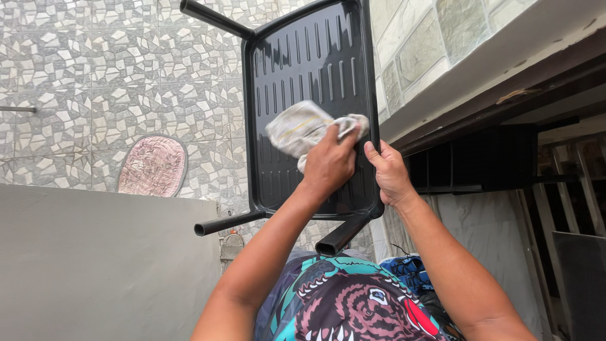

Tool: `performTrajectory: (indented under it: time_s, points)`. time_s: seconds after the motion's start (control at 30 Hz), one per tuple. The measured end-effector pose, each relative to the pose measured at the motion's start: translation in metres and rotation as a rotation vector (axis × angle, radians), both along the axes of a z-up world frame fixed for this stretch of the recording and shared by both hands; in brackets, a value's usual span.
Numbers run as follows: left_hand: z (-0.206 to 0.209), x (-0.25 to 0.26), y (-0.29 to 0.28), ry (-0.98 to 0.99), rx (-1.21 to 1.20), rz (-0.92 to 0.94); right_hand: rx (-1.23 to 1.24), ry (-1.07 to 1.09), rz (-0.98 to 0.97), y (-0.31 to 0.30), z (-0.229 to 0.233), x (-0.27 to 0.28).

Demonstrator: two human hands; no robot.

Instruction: The person cleans a small plastic table by wiping down its surfaces and legs with a cloth.

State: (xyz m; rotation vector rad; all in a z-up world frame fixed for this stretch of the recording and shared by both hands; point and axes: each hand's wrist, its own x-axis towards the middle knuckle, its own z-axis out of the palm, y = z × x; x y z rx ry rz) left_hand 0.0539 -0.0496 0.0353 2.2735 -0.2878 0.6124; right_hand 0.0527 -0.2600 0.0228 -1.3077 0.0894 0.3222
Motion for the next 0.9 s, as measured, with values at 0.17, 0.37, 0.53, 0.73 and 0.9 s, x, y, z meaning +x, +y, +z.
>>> performTrajectory:
  time_s: [0.17,0.37,0.53,0.73,0.9]
  points:
    - [-0.002,0.011,-0.004,0.046,0.027,0.004,0.025,0.052,-0.012,-0.002,0.012,-0.004]
    - [-0.059,0.013,0.08,0.431,0.106,0.285,-0.003,0.025,-0.037,-0.013,0.043,-0.008]
    - [-0.095,0.007,0.102,0.53,0.18,0.429,0.023,0.029,-0.039,-0.015,0.032,-0.003]
    - [-0.072,-0.039,0.062,0.706,0.262,0.318,-0.002,0.016,-0.078,-0.014,0.02,0.002]
    - [-0.039,-0.08,0.04,0.144,-0.005,-0.077,0.064,0.052,-0.112,-0.006,0.026,0.005]
